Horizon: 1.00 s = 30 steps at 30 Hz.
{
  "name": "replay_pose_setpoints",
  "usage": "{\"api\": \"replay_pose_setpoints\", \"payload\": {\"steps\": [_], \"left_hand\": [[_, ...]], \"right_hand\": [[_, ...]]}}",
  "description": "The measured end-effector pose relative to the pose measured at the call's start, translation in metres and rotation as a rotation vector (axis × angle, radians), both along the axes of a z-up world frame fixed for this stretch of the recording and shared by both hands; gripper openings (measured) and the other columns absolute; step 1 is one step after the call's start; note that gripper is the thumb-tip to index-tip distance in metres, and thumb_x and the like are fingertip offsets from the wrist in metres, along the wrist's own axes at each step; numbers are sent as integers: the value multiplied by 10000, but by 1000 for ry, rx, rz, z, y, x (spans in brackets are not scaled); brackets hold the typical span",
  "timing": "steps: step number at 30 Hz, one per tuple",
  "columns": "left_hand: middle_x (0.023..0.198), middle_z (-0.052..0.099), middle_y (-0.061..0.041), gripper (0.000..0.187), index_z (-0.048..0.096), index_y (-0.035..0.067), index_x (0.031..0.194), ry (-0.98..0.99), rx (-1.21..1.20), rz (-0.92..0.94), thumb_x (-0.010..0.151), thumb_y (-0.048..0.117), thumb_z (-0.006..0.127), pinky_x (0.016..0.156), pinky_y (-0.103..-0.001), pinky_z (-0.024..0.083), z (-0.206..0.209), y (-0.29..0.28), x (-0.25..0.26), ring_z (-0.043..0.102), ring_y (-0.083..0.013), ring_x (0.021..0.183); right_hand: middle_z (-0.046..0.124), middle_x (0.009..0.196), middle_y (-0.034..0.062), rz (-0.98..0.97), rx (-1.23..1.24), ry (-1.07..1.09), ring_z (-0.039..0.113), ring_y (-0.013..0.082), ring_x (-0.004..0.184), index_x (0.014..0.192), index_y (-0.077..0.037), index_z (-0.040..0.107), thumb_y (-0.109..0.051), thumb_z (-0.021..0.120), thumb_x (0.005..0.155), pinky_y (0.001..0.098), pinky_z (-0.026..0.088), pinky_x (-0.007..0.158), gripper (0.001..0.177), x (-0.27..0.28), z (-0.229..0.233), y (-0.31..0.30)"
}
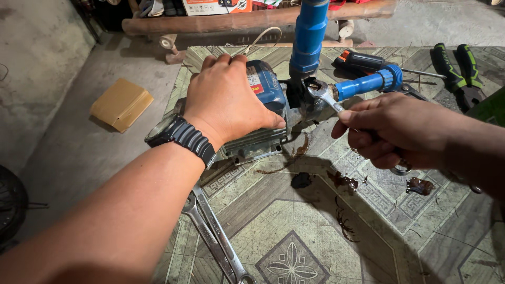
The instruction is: The person uses a wrench to tighten a fitting on a small water pump, then rummages through a red tool bag to retrieve a socket and a blue elbow fitting. The person briefly attaches the socket to the pump and later holds the elbow fitting.
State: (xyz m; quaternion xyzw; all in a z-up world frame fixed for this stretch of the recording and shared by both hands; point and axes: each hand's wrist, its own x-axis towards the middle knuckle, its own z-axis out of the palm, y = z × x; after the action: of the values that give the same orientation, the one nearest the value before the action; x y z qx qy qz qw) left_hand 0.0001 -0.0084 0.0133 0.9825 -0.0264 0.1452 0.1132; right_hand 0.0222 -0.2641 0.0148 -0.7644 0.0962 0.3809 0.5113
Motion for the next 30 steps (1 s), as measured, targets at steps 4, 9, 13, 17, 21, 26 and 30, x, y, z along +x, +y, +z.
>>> {"api": "replay_pose_setpoints", "payload": {"steps": [4, 9, 13, 17, 21, 26, 30], "left_hand": [[1222, 638, -182, 1068, 622, -22, 1211, -9, 1, -2, 431, 628, 955, 971, -447, 493, 0, -1, 0, 575, -374, 1169], [1241, 633, -170, 1015, 638, 4, 1191, 6, -1, 29, 449, 621, 954, 977, -464, 490, 0, -3, -4, 569, -370, 1180], [1272, 623, -169, 1024, 632, 3, 1188, -2, 4, 39, 432, 610, 963, 959, -469, 487, 3, -5, -3, 557, -373, 1172], [1241, 625, -159, 1026, 636, 15, 1182, 24, 26, 56, 434, 637, 962, 980, -458, 483, 5, -7, -2, 558, -366, 1176], [1238, 628, -166, 1040, 634, 7, 1182, 16, 17, 51, 435, 653, 961, 975, -459, 487, 7, -7, -4, 562, -368, 1177], [1230, 627, -178, 1031, 628, 11, 1191, 38, 17, 43, 455, 656, 951, 972, -462, 487, 7, -6, -5, 568, -373, 1171], [1236, 627, -177, 1048, 630, -1, 1189, 19, 15, 37, 452, 673, 949, 982, -460, 486, 7, -5, -5, 569, -375, 1175]], "right_hand": [[330, 607, 23, 27, -56, -6, 257, 130, 469, 1109, 40, 610, -339, 490, 1044, 317, 238, 386, 403, 3, 2, 0], [318, 593, 15, 23, -37, -36, 251, 125, 462, 1101, 29, 600, -357, 466, 1049, 313, 235, 380, 412, -1, 1, 1], [369, 628, 1, -52, 59, -9, 252, 102, 479, 1104, 4, 602, -316, 451, 1035, 287, 230, 394, 360, -9, 6, 9], [407, 658, 14, -151, 53, -40, 273, 109, 496, 1053, -6, 585, -318, 456, 1057, 275, 253, 428, 337, -22, 10, 25], [402, 671, 4, -179, 40, -20, 269, 99, 507, 1001, 2, 572, -339, 474, 1067, 271, 257, 437, 361, -27, 16, 28], [399, 662, -2, -200, 47, 13, 268, 93, 504, 1003, -18, 578, -327, 476, 1059, 261, 252, 437, 330, -22, 10, 25], [454, 694, -11, -160, 200, 86, 313, 68, 505, 1068, 10, 612, -242, 478, 1020, 239, 280, 418, 290, -15, 10, 14]]}}
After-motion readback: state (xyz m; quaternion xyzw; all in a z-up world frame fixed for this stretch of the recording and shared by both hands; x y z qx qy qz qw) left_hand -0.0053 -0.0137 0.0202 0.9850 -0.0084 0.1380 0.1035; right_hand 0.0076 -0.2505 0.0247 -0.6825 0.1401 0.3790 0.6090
